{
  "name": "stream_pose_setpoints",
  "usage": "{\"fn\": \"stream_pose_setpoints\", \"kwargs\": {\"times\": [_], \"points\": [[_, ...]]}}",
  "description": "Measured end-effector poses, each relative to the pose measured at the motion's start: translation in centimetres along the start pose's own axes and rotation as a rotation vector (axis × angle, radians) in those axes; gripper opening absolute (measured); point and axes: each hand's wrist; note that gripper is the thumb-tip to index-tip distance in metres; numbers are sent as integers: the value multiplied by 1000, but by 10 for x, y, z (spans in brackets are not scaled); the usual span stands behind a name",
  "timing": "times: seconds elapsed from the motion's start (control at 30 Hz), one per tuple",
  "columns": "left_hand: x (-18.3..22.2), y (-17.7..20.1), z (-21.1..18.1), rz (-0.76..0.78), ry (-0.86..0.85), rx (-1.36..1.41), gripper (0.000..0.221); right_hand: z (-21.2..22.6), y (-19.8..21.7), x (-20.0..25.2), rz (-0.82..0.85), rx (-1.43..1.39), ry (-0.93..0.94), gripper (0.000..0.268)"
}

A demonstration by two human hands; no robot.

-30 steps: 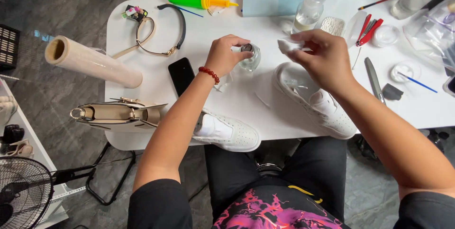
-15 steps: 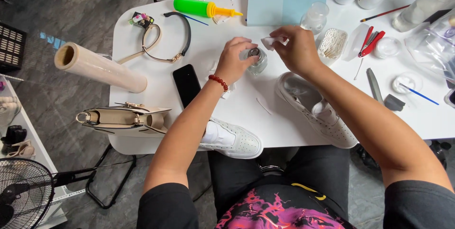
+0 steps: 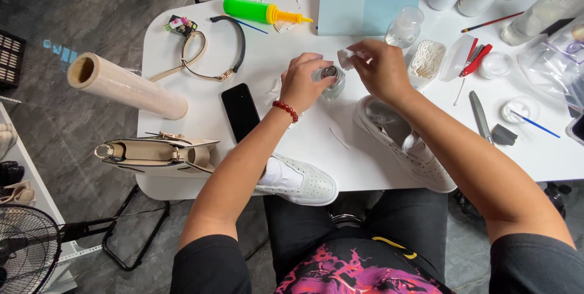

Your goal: Applying paint to the logo of a sneaker and cleaning the midsole.

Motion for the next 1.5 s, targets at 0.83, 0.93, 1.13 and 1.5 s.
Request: {"fn": "stream_pose_setpoints", "kwargs": {"times": [0.83, 0.93, 1.13, 1.5], "points": [[4, 3, -2, 10, -3, 57, 32, -4, -4, -4, 145, -218, -291, 28], [5, 0, -1, 22, 24, 89, 34, -5, -3, -10, 103, -137, -358, 21], [4, 0, 1, 26, 56, 159, 36, -3, -4, -15, 201, -297, -326, 15], [3, 0, 1, 28, 57, 207, 35, 9, -5, -14, 58, -77, 88, 12]]}}
Point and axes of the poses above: each hand's wrist, its own x-axis away from the middle knuckle, its own y-axis out of the back of the hand, z = x × y, and after that the axes turned 8 degrees about -y, right-handed
